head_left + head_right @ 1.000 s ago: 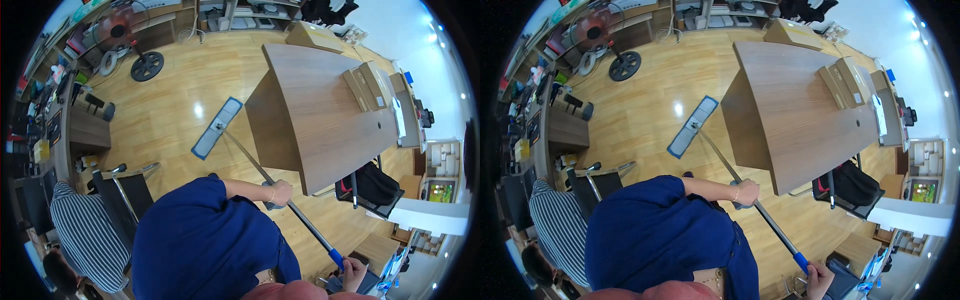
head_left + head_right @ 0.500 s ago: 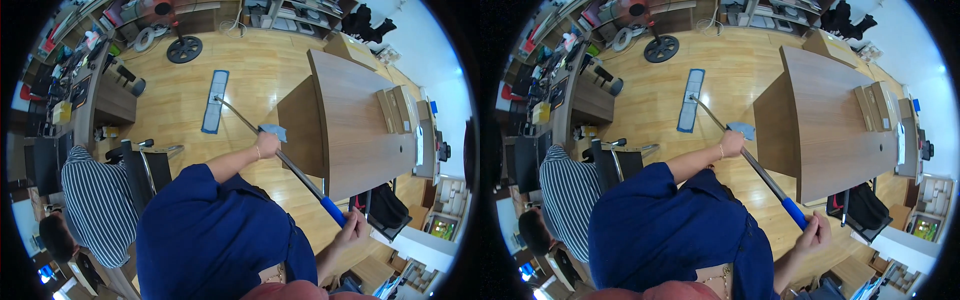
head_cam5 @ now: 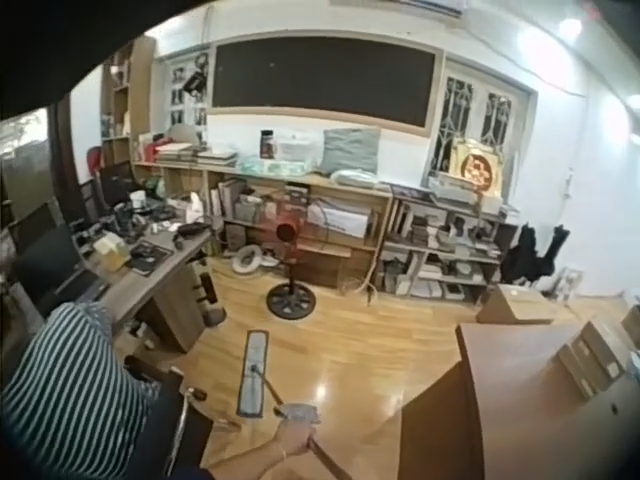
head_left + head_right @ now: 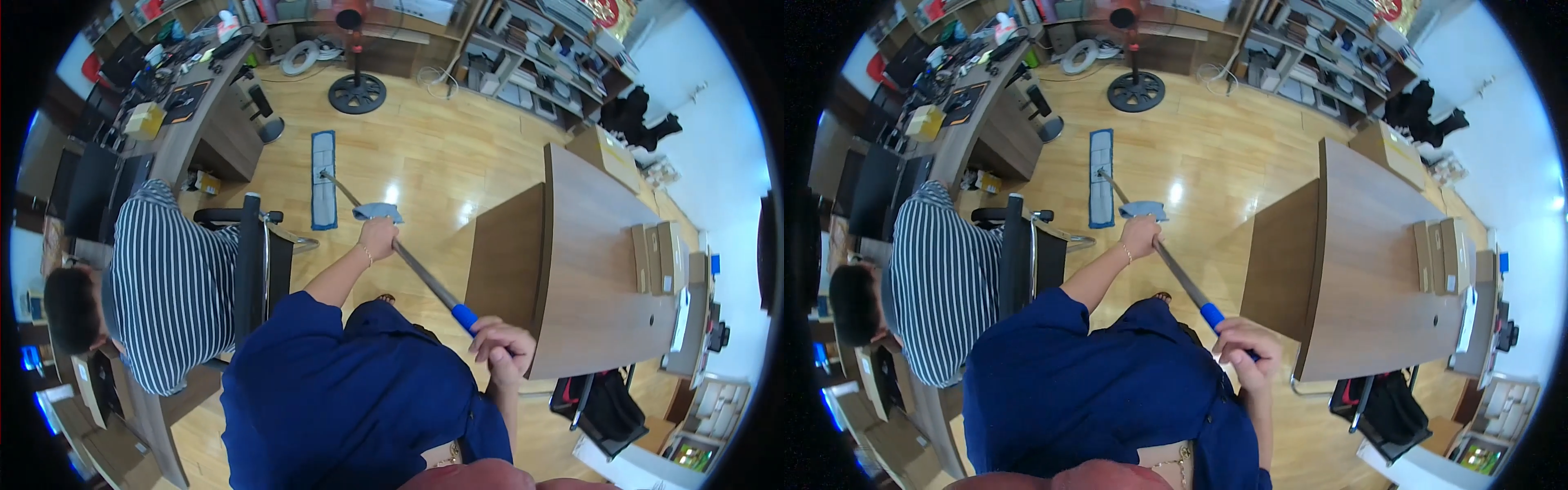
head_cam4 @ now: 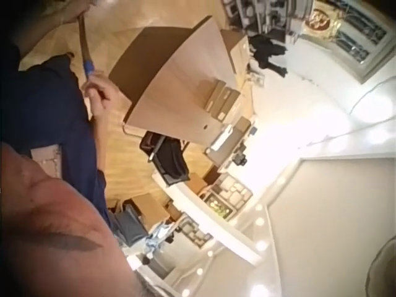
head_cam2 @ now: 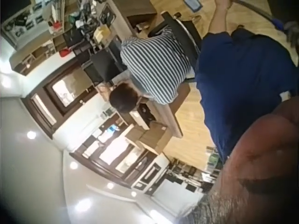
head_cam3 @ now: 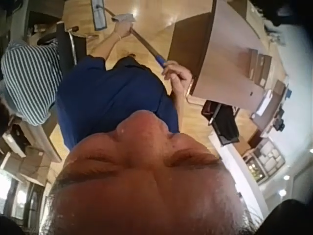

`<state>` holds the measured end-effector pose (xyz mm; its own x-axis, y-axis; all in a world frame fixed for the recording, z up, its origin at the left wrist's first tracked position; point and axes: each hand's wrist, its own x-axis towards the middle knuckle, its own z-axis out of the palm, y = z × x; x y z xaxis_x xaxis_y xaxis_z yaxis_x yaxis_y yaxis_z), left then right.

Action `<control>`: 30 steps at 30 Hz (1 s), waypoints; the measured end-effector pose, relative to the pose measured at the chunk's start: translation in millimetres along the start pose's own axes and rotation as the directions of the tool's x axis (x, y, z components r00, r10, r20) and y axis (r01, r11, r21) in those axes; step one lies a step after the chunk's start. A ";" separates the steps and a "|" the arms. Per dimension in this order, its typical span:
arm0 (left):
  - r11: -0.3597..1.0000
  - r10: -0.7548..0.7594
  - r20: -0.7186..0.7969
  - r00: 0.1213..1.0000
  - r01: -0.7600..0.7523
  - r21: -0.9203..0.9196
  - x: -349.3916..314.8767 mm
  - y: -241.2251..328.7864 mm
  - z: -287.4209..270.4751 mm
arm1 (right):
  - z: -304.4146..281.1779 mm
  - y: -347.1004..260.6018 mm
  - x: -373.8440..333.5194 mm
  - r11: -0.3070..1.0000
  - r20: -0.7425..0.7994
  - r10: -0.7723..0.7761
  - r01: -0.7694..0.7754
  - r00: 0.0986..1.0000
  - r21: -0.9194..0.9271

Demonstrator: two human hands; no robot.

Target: Mopping the wooden floor of an office using a flat mop and a cleaning cloth.

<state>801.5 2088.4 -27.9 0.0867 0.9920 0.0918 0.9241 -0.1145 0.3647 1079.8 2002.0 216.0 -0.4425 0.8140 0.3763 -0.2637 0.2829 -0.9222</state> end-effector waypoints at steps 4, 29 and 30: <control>0.998 -0.054 -0.015 0.998 0.054 0.016 -28.4 2.9 6.1 | 19.3 -13.0 -21.4 0.996 0.049 0.053 -0.049 0.997 -0.077; 0.757 0.631 0.065 0.773 -0.595 -0.272 -159.1 368.0 50.5 | -55.1 -273.7 -272.9 0.904 0.086 -0.120 0.145 0.989 -0.401; 0.758 0.629 0.075 0.774 -0.590 -0.277 -166.7 373.9 55.8 | -60.1 -277.3 -279.9 0.917 0.156 -0.097 0.149 0.983 -0.369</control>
<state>1153.3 1883.2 41.5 0.6764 0.6993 0.2313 0.5465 -0.6870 0.4790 1328.3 1726.1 361.1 -0.5427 0.6939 0.4733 0.0084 0.5679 -0.8230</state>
